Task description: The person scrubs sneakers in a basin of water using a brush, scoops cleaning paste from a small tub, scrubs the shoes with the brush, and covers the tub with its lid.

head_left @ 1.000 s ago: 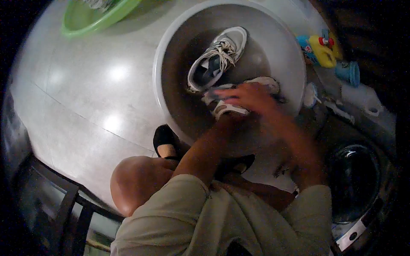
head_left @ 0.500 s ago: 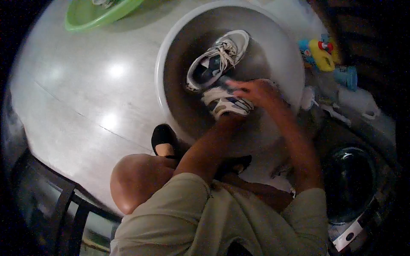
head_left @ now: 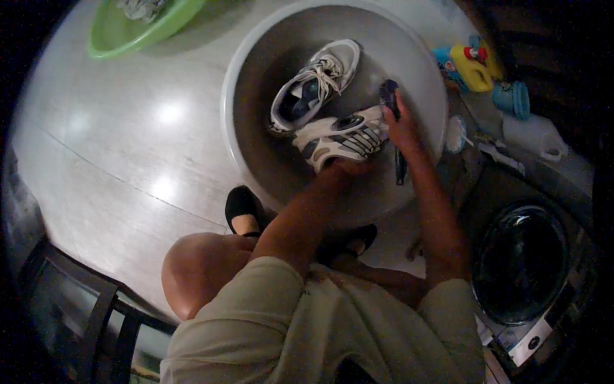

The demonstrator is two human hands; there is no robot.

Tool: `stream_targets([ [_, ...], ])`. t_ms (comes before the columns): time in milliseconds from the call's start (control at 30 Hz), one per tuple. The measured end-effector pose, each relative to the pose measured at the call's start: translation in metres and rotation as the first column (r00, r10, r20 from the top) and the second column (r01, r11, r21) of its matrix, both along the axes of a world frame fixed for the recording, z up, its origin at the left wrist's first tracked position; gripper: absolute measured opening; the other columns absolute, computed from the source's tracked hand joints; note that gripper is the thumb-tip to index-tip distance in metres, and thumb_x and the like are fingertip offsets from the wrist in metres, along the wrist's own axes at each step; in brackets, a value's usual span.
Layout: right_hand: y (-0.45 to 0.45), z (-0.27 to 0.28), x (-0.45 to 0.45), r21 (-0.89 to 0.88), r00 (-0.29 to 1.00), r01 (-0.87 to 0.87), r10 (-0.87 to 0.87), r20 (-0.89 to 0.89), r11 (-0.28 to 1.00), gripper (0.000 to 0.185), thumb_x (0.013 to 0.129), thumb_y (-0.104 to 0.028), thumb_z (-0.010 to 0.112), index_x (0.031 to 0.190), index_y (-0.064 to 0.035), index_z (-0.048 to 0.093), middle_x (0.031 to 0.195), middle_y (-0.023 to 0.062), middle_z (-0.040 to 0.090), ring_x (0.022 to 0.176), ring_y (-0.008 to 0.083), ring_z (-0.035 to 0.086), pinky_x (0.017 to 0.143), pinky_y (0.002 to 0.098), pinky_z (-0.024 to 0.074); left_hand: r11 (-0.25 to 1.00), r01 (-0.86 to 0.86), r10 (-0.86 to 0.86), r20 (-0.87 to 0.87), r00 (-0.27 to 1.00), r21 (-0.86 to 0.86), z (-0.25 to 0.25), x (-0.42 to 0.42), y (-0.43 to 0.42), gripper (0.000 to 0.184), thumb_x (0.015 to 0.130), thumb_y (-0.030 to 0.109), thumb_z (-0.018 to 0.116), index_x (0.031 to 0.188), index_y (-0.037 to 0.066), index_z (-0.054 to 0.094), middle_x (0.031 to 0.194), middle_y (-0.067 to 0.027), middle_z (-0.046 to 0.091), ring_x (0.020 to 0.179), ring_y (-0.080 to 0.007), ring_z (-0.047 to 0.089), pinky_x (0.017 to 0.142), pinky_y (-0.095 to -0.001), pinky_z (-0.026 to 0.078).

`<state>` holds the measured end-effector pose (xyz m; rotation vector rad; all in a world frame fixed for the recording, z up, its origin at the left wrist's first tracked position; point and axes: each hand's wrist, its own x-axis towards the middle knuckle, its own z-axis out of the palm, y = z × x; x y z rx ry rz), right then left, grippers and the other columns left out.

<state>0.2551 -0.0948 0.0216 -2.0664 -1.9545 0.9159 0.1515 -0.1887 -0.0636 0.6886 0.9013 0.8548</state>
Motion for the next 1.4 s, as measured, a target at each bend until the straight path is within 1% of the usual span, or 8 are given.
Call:
stream_targets([
  [333, -0.001, -0.018, 0.054, 0.202, 0.975, -0.024, -0.022, 0.22, 0.979, 0.055, 0.076, -0.031, 0.052, 0.119, -0.0035, 0.034, 0.107, 0.02, 0.047, 0.097, 0.0287, 0.047, 0.083, 0.0325, 0.0357, 0.935, -0.352, 0.354, -0.228, 0.907, 0.052, 0.029, -0.003, 0.009, 0.046, 0.071, 0.025, 0.059, 0.105, -0.001, 0.045, 0.103, -0.0114, 0.051, 0.093, -0.0237, 0.049, 0.078, -0.0353, 0.038],
  [367, 0.002, -0.02, 0.058, 0.211, 0.977, -0.016, -0.029, 0.21, 0.977, 0.055, 0.076, -0.031, 0.052, 0.119, -0.0035, 0.034, 0.107, 0.02, 0.047, 0.097, 0.0287, 0.047, 0.083, 0.0325, 0.0357, 0.999, 0.045, -0.053, -0.528, 0.848, -0.028, 0.033, -0.009, 0.01, 0.046, 0.072, 0.025, 0.059, 0.105, -0.002, 0.045, 0.104, -0.0111, 0.051, 0.093, -0.023, 0.049, 0.08, -0.034, 0.037],
  [533, 0.019, 0.033, 0.053, -0.203, 0.966, 0.218, -0.241, -0.091, 0.955, 0.051, 0.075, -0.034, 0.054, 0.115, -0.0057, 0.04, 0.071, 0.0031, 0.049, 0.059, 0.0117, 0.047, 0.052, 0.0261, 0.0396, 0.973, -0.232, 0.217, -0.334, 0.917, -0.005, -0.007, 0.006, -0.021, 0.04, 0.074, 0.022, 0.057, 0.102, -0.005, 0.046, 0.095, -0.0106, 0.056, 0.087, -0.0236, 0.052, 0.077, -0.0341, 0.039],
  [667, 0.029, 0.043, 0.062, -0.093, 0.965, 0.184, -0.198, -0.174, 0.979, 0.056, 0.072, -0.043, 0.054, 0.111, -0.0046, 0.042, 0.09, 0.0155, 0.055, 0.084, 0.0276, 0.052, 0.071, 0.035, 0.041, 0.973, -0.191, 0.153, -0.263, 0.952, -0.126, 0.084, -0.026, -0.01, 0.034, 0.074, 0.018, 0.057, 0.098, -0.004, 0.049, 0.091, -0.01, 0.057, 0.084, -0.0216, 0.052, 0.074, -0.0328, 0.041],
  [767, 0.033, 0.048, 0.068, -0.172, 0.96, 0.131, -0.168, -0.222, 0.976, 0.047, 0.075, -0.037, 0.054, 0.11, -0.0075, 0.043, 0.056, -0.0015, 0.042, 0.041, 0.0077, 0.036, 0.038, 0.022, 0.0308, 0.979, 0.018, -0.069, -0.253, 0.965, -0.201, 0.121, -0.046, 0.005, 0.033, 0.072, 0.016, 0.059, 0.097, -0.003, 0.049, 0.091, -0.0089, 0.056, 0.083, -0.0192, 0.052, 0.072, -0.0303, 0.041],
  [1100, 0.003, 0.081, 0.072, -0.4, 0.901, 0.226, -0.347, -0.26, 0.888, 0.036, 0.076, -0.038, 0.053, 0.092, -0.0064, 0.05, 0.059, -0.0021, 0.043, 0.048, 0.0064, 0.039, 0.04, 0.0214, 0.0304, 0.919, 0.304, -0.256, -0.206, 0.944, 0.253, 0.146, -0.073, 0.059, 0.04, 0.066, 0.011, 0.063, 0.101, -0.002, 0.049, 0.091, -0.0077, 0.056, 0.082, -0.0192, 0.052, 0.077, -0.0299, 0.039],
  [1300, -0.015, 0.084, 0.079, -0.263, 0.925, 0.133, -0.216, -0.314, 0.955, 0.037, 0.079, -0.036, 0.049, 0.096, -0.004, 0.053, 0.079, 0.0039, 0.056, 0.069, 0.0119, 0.051, 0.062, 0.0253, 0.0415, 0.887, 0.413, -0.392, -0.136, 0.91, 0.205, 0.182, -0.079, 0.089, 0.039, 0.064, 0.006, 0.063, 0.1, 0.001, 0.049, 0.091, -0.0073, 0.056, 0.082, -0.0165, 0.052, 0.075, -0.0284, 0.041],
  [1400, -0.036, 0.086, 0.074, -0.542, 0.708, 0.151, -0.473, -0.524, 0.827, 0.039, 0.081, -0.035, 0.046, 0.101, -0.0015, 0.051, 0.092, 0.0066, 0.056, 0.081, 0.0143, 0.051, 0.073, 0.0275, 0.0403, 0.889, 0.436, -0.43, -0.077, 0.9, 0.142, 0.169, -0.072, 0.098, 0.038, 0.063, 0.004, 0.061, 0.099, 0.002, 0.049, 0.09, -0.0072, 0.056, 0.082, -0.0167, 0.052, 0.075, -0.0291, 0.041],
])
